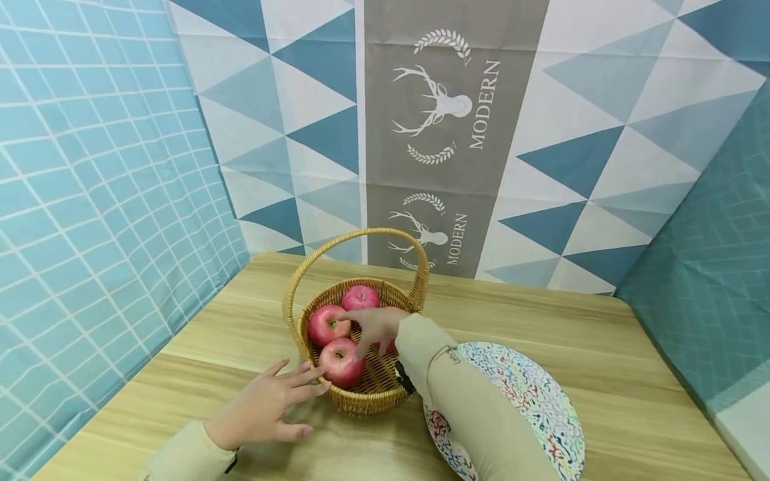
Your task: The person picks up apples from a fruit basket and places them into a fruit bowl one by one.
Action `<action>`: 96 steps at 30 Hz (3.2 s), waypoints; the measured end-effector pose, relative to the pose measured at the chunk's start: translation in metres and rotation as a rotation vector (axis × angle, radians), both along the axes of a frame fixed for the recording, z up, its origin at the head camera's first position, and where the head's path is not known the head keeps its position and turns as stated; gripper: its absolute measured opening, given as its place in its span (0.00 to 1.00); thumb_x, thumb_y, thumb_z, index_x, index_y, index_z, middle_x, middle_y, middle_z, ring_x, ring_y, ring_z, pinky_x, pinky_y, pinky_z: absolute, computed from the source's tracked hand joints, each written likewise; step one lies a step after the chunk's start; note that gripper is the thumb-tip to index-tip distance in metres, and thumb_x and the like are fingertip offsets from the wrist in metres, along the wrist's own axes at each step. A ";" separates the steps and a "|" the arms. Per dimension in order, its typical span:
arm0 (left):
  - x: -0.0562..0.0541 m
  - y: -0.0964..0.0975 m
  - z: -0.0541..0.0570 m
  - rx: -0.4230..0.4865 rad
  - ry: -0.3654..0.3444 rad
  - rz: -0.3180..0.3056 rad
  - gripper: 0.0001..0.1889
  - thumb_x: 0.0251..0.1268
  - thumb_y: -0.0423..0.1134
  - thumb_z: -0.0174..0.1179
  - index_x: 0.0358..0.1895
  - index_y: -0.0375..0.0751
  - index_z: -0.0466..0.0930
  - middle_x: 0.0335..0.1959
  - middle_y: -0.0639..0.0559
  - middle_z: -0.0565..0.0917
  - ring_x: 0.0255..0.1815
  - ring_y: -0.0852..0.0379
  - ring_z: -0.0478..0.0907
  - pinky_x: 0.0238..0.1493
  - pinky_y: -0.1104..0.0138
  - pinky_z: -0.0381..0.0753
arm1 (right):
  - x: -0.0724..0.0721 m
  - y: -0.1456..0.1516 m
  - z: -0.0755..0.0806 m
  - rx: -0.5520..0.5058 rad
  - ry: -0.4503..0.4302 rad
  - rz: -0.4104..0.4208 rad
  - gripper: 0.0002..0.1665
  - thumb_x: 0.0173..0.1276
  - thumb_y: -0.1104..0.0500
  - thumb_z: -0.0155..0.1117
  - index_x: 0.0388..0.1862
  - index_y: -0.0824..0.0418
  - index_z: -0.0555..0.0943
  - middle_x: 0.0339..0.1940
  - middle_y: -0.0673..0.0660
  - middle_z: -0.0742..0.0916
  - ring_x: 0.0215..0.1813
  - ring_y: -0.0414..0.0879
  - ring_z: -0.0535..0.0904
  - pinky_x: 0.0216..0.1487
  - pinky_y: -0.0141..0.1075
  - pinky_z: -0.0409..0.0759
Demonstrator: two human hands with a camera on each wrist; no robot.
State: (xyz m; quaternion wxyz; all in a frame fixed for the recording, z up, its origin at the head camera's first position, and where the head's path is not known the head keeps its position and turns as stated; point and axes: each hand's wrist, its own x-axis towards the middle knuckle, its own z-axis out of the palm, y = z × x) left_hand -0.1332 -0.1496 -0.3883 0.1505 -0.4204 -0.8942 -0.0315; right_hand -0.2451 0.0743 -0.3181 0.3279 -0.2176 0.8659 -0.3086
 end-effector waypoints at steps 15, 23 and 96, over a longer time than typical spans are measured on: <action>0.000 -0.001 -0.002 -0.019 0.026 0.003 0.29 0.57 0.61 0.59 0.58 0.50 0.80 0.60 0.47 0.78 0.59 0.46 0.76 0.52 0.42 0.73 | -0.024 -0.007 0.009 0.083 -0.346 0.009 0.52 0.62 0.73 0.62 0.78 0.46 0.51 0.75 0.69 0.56 0.63 0.70 0.68 0.56 0.61 0.71; -0.002 0.000 -0.003 -0.004 0.080 -0.013 0.28 0.55 0.59 0.62 0.56 0.49 0.81 0.59 0.48 0.79 0.57 0.47 0.78 0.52 0.44 0.74 | -0.027 -0.017 -0.002 0.083 -0.365 0.048 0.49 0.63 0.72 0.62 0.78 0.50 0.52 0.71 0.68 0.63 0.53 0.68 0.77 0.57 0.60 0.70; -0.001 0.002 -0.003 0.036 0.060 -0.006 0.29 0.52 0.59 0.64 0.56 0.48 0.82 0.60 0.48 0.78 0.57 0.45 0.78 0.51 0.43 0.74 | -0.013 0.010 0.029 0.064 0.107 0.265 0.41 0.44 0.67 0.70 0.60 0.53 0.68 0.52 0.53 0.74 0.45 0.45 0.75 0.34 0.36 0.80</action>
